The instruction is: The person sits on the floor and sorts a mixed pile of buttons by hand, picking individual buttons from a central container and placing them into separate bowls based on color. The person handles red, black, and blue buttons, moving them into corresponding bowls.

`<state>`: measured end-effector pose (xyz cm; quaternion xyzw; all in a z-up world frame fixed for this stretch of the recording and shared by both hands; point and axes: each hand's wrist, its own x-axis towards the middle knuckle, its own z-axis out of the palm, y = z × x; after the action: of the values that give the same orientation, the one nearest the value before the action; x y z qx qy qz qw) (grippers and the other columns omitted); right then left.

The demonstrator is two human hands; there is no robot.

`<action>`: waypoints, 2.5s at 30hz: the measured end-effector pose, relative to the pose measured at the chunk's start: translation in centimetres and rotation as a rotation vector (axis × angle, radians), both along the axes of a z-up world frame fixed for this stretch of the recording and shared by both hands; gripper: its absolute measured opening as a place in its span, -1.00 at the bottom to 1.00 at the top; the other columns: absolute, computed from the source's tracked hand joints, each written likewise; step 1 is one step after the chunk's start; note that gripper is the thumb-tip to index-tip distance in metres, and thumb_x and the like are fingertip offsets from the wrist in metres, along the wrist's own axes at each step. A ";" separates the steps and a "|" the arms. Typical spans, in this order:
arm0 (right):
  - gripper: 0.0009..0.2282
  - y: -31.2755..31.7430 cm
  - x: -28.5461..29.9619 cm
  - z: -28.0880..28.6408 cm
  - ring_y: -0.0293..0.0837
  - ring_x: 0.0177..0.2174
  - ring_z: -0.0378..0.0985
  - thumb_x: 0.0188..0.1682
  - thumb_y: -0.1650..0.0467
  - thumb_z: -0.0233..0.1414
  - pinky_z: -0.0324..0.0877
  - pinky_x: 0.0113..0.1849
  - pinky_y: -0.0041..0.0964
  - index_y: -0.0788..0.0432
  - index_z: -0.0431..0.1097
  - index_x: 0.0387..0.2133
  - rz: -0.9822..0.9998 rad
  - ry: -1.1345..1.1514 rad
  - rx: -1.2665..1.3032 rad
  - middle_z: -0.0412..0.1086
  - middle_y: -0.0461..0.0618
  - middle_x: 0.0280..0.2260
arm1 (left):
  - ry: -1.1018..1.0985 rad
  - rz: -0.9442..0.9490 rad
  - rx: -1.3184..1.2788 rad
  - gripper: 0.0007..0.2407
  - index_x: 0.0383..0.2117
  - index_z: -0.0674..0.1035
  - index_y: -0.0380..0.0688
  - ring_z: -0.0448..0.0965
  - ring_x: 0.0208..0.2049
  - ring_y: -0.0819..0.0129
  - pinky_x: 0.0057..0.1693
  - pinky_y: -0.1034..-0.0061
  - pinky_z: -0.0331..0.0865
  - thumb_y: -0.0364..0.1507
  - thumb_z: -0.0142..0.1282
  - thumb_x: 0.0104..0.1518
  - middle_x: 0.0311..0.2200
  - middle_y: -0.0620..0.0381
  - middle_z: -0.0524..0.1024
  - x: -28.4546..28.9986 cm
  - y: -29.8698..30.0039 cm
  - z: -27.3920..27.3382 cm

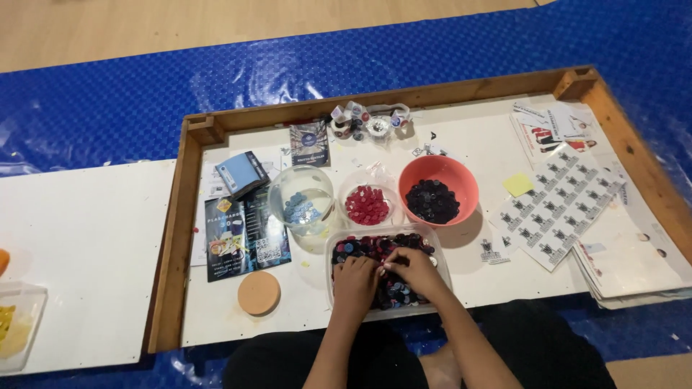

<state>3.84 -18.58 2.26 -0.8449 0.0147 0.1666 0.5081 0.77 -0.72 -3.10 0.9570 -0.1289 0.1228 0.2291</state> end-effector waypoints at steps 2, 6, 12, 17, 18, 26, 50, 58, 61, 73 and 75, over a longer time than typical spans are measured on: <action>-0.87 -0.3 0.7 -1.2 0.03 -0.19 0.61 -0.10 0.41 0.23 0.43 -0.08 -0.09 0.16 0.61 -0.31 0.003 0.011 0.014 0.61 0.16 -0.31 | 0.034 0.023 -0.008 -0.90 -0.33 0.61 0.20 0.56 -0.15 0.34 -0.01 0.31 0.34 -0.21 0.12 0.23 -0.37 0.37 0.58 -0.5 0.1 2.4; -0.88 0.2 1.1 2.2 -0.05 -0.25 0.61 -0.08 0.44 0.21 0.45 -0.08 -0.13 0.19 0.61 -0.29 -0.087 0.037 0.112 0.62 0.12 -0.34 | 0.122 0.074 0.038 -0.89 -0.37 0.62 0.13 0.54 -0.18 0.32 -0.02 0.28 0.32 -0.26 0.09 0.23 -0.39 0.34 0.57 -0.8 0.4 4.5; -0.84 3.5 5.3 4.0 -0.01 -0.22 0.65 -0.13 0.38 0.27 0.47 -0.10 -0.12 0.09 0.62 -0.27 -0.072 -0.112 0.067 0.62 0.10 -0.33 | 0.115 -0.094 0.125 -0.80 -0.26 0.59 -0.07 0.48 -0.03 0.02 0.01 0.07 0.31 -0.26 0.18 0.10 -0.21 0.04 0.52 -1.0 -0.3 4.0; -0.80 8.6 9.0 5.4 -0.13 -0.28 0.67 -0.07 0.44 0.23 0.53 -0.13 -0.23 0.08 0.59 -0.16 -0.042 -0.206 0.222 0.62 0.07 -0.27 | 0.314 -0.147 0.154 -0.65 -0.05 0.51 -0.11 0.36 0.12 -0.03 0.12 0.00 0.25 -0.16 0.13 0.17 0.02 -0.02 0.43 -1.2 0.1 5.6; -0.82 9.6 9.6 5.9 -0.10 -0.28 0.69 -0.06 0.44 0.22 0.54 -0.15 -0.23 0.09 0.60 -0.18 -0.008 -0.257 0.199 0.62 0.07 -0.28 | 0.346 -0.159 0.164 -0.61 0.00 0.49 -0.13 0.33 0.15 -0.04 0.16 -0.02 0.22 -0.14 0.12 0.19 0.07 -0.04 0.41 -1.2 0.1 5.7; -0.77 6.3 6.3 7.4 -0.11 -0.12 0.62 0.04 0.44 0.01 0.46 -0.08 -0.24 0.07 0.53 -0.06 0.054 -0.284 -0.045 0.59 -0.03 -0.13 | 0.171 -0.138 0.118 -0.60 0.02 0.45 -0.02 0.33 0.01 -0.01 0.05 -0.09 0.26 -0.12 0.10 0.15 0.01 0.09 0.40 -0.9 -0.2 1.8; -0.88 -2.0 0.7 -4.4 0.12 -0.15 0.54 -0.02 0.38 0.09 0.44 -0.10 -0.07 0.13 0.47 -0.26 0.151 -0.338 -0.502 0.46 0.06 -0.31 | 0.100 -0.115 0.095 -0.72 -0.11 0.61 0.11 0.44 0.10 0.11 0.14 0.05 0.27 -0.26 0.28 0.04 0.00 0.21 0.49 -0.9 -0.7 2.6; -0.80 -1.8 0.6 0.3 0.15 -0.14 0.60 -0.01 0.45 0.08 0.47 -0.06 -0.07 0.11 0.49 -0.11 0.132 -0.235 -0.417 0.54 0.14 -0.25 | 0.169 -0.126 0.130 -0.78 -0.12 0.64 0.06 0.41 0.13 0.11 0.18 0.03 0.22 -0.26 0.19 0.14 0.02 0.20 0.51 -0.7 -0.9 3.0; -0.78 -1.2 0.8 -1.9 0.16 -0.09 0.57 0.02 0.47 0.05 0.44 -0.03 -0.09 0.22 0.49 -0.07 0.198 -0.212 -0.434 0.53 0.20 -0.19 | 0.180 -0.122 0.135 -0.77 -0.12 0.64 0.07 0.39 0.14 0.12 0.19 0.02 0.21 -0.25 0.19 0.13 0.03 0.22 0.50 -0.8 -0.9 2.8; -0.87 -0.5 0.9 2.5 0.10 -0.18 0.59 0.02 0.41 0.08 0.48 -0.13 -0.07 0.18 0.51 -0.22 0.047 -0.157 -0.248 0.52 0.12 -0.30 | 0.208 -0.139 0.125 -0.76 -0.07 0.62 0.04 0.41 0.15 0.08 0.20 0.00 0.21 -0.26 0.14 0.19 0.06 0.15 0.49 -1.0 -0.7 3.9; -0.81 0.2 1.1 2.9 0.03 -0.12 0.61 0.04 0.37 0.10 0.48 -0.07 -0.09 0.14 0.55 -0.13 -0.103 -0.012 -0.097 0.56 0.11 -0.20 | 0.246 -0.143 0.133 -0.74 -0.04 0.60 0.03 0.37 0.16 0.09 0.21 0.02 0.18 -0.25 0.10 0.21 0.08 0.15 0.46 -0.9 -0.8 3.9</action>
<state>4.95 -18.42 5.13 -0.8677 0.0631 0.1343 0.4745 -0.13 -1.52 0.82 0.9663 -0.1756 -0.0209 0.1872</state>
